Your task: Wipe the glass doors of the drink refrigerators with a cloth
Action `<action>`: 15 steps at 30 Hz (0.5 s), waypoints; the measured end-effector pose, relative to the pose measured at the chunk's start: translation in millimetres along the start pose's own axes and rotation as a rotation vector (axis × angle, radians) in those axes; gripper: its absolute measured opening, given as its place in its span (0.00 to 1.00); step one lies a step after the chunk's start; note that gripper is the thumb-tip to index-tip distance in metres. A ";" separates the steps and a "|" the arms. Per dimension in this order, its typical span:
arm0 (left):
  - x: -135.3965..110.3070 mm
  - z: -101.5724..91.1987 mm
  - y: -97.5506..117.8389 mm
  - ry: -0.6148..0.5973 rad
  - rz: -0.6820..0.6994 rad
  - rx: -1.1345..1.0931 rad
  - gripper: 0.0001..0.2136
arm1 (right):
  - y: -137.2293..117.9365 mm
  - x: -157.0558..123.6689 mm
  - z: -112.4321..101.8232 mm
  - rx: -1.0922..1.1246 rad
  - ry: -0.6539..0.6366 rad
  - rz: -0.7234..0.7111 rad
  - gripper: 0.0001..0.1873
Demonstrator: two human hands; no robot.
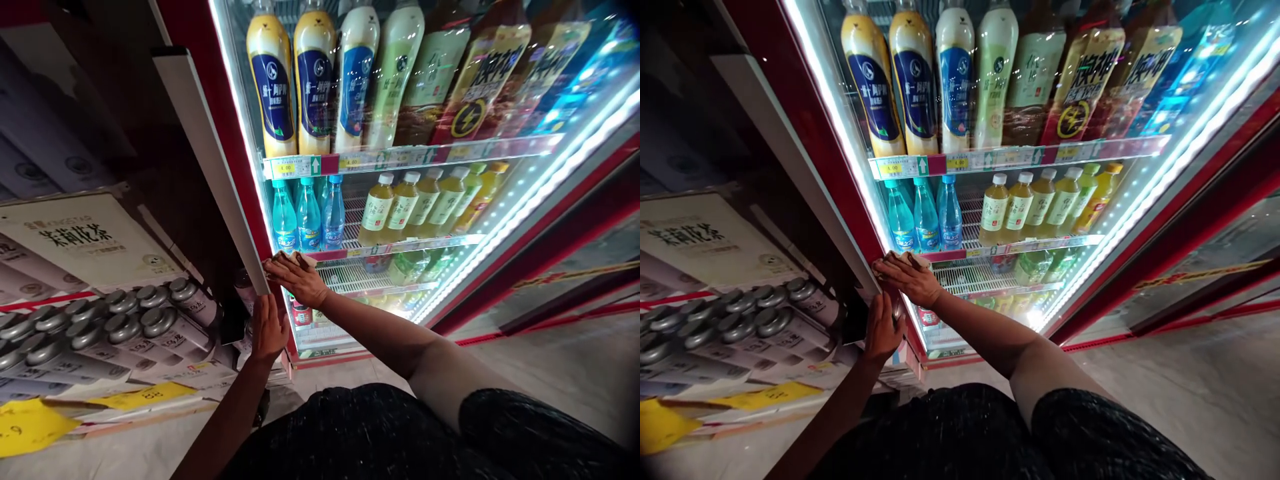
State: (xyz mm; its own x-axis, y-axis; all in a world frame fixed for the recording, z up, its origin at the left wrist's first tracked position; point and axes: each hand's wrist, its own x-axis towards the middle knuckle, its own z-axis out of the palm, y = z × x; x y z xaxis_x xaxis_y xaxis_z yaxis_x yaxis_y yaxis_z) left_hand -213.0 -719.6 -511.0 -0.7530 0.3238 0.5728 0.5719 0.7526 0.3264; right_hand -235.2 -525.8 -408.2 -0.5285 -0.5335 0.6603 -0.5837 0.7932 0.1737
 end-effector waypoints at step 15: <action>24.7 -55.6 3.0 0.335 -0.039 -0.236 0.31 | -19.2 2.2 -57.1 -0.076 0.367 0.028 0.19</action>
State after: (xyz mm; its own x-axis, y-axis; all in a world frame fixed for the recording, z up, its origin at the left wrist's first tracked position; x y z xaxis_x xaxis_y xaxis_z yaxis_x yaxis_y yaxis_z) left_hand -211.8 -741.2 -454.0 -0.6500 0.0639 0.7572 0.6338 0.5954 0.4938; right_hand -189.9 -525.4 -368.4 -0.2794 -0.3818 0.8810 -0.5177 0.8326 0.1967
